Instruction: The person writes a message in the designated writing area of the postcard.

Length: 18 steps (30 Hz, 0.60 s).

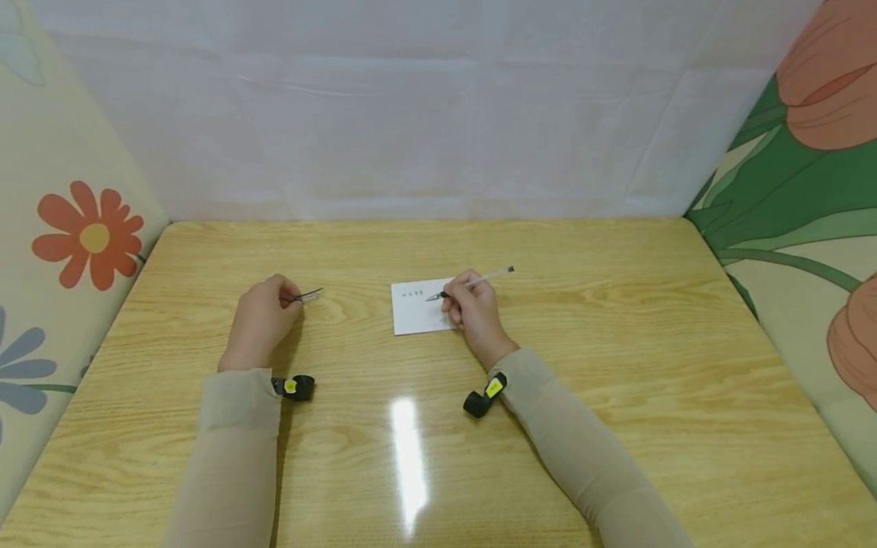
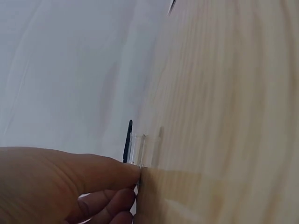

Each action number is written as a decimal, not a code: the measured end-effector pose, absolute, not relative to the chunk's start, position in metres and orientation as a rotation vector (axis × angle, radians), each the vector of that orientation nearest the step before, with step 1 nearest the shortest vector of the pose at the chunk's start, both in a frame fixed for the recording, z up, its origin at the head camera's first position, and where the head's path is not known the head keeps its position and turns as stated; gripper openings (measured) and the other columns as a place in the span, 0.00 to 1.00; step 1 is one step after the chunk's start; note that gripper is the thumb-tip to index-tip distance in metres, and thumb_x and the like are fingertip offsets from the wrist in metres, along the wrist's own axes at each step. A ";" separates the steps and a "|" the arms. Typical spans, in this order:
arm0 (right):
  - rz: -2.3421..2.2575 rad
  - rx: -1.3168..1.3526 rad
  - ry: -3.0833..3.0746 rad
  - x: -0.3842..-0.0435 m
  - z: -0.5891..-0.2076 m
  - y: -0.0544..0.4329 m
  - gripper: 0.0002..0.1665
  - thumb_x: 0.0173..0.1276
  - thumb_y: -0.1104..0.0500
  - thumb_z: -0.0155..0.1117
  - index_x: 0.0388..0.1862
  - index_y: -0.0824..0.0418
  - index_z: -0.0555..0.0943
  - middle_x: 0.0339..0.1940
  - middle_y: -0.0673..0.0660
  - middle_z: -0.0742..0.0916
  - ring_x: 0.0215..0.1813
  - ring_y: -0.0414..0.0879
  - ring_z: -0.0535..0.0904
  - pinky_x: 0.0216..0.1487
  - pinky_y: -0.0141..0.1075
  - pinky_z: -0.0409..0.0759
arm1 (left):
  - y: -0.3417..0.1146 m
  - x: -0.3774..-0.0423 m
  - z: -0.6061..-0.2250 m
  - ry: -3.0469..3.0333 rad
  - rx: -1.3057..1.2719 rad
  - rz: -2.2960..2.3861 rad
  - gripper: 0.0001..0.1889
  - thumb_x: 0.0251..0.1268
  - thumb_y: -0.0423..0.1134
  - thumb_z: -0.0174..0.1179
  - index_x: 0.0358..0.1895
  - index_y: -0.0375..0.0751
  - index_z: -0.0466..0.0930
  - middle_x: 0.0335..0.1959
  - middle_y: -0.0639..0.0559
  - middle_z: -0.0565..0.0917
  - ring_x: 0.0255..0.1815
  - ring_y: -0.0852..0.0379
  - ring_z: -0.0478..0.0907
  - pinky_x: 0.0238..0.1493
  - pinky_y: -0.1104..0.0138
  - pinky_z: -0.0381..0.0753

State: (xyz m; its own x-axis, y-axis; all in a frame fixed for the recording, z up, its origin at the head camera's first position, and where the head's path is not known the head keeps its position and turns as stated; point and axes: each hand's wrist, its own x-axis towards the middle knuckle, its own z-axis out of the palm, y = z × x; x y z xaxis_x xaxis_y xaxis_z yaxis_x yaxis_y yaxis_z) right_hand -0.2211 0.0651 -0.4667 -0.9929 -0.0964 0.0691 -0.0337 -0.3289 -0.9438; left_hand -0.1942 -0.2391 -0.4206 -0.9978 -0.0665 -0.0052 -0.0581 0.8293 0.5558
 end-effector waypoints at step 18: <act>-2.491 -0.205 1.846 -0.222 -0.469 0.066 0.09 0.72 0.66 0.55 0.29 0.59 0.72 0.16 0.50 0.79 0.14 0.36 0.65 0.13 0.26 0.61 | -0.235 -0.195 -0.422 -2.937 -0.046 -0.972 0.09 0.75 0.32 0.58 0.50 0.28 0.79 0.45 0.32 0.82 0.46 0.37 0.79 0.52 0.44 0.77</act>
State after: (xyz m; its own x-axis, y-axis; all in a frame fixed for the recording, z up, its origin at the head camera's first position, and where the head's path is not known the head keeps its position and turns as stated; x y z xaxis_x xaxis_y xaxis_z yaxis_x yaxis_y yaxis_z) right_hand -0.2217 0.0664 -0.4691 -0.9907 -0.1061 0.0850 -0.0505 -0.2936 -0.9546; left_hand -0.1949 -0.2349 -0.4222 -0.9984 0.0133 0.0546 0.0432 0.8024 0.5952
